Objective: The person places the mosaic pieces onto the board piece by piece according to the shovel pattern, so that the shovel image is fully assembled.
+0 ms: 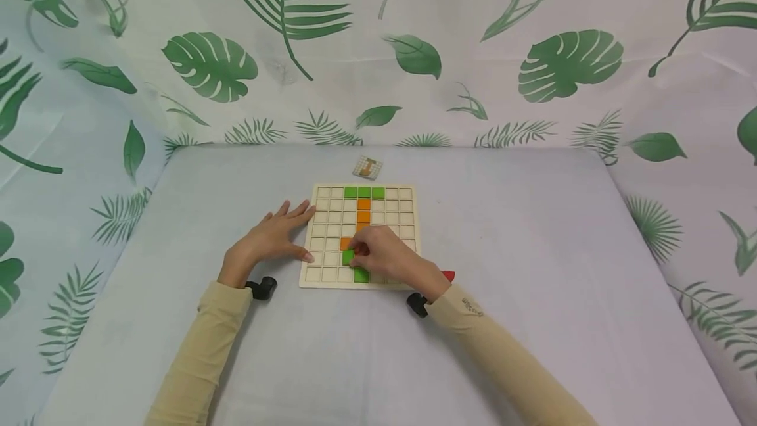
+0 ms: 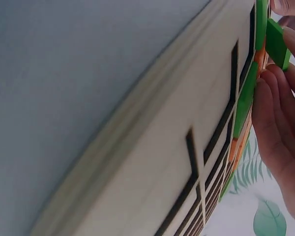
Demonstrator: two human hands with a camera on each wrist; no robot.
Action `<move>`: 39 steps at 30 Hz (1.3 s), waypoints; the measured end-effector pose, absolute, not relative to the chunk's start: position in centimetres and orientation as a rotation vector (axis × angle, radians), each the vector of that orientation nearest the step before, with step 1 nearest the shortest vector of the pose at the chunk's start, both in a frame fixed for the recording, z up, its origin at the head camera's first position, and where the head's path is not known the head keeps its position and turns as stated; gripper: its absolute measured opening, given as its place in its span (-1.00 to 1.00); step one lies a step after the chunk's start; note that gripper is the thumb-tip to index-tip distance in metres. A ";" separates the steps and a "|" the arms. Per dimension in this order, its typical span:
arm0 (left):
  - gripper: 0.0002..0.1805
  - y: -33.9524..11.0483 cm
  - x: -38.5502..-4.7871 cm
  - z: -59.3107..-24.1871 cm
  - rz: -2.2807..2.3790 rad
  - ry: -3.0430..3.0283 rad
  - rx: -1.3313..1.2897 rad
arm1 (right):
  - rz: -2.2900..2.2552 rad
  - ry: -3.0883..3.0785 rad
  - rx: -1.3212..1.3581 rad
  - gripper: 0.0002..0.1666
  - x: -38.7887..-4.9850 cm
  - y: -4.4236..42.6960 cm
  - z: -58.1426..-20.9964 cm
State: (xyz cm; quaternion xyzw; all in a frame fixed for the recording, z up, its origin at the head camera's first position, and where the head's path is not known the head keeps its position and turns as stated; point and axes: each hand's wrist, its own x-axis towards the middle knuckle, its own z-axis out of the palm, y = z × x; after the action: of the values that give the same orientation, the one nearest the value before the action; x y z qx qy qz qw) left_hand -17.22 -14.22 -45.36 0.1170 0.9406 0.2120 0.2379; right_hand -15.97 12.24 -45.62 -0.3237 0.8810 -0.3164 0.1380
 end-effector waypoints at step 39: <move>0.20 -13.5 -17.1 -44.7 0.557 2.569 0.330 | -1.008 2.492 -1.029 -0.71 -15.6 14.6 -45.2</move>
State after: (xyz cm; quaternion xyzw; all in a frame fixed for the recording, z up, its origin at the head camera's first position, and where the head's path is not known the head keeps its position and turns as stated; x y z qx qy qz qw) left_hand -17.09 -13.49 -44.70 0.1208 0.9404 0.2040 0.2439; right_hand -15.62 14.64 -45.24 -0.3544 0.8583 -0.3471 0.1313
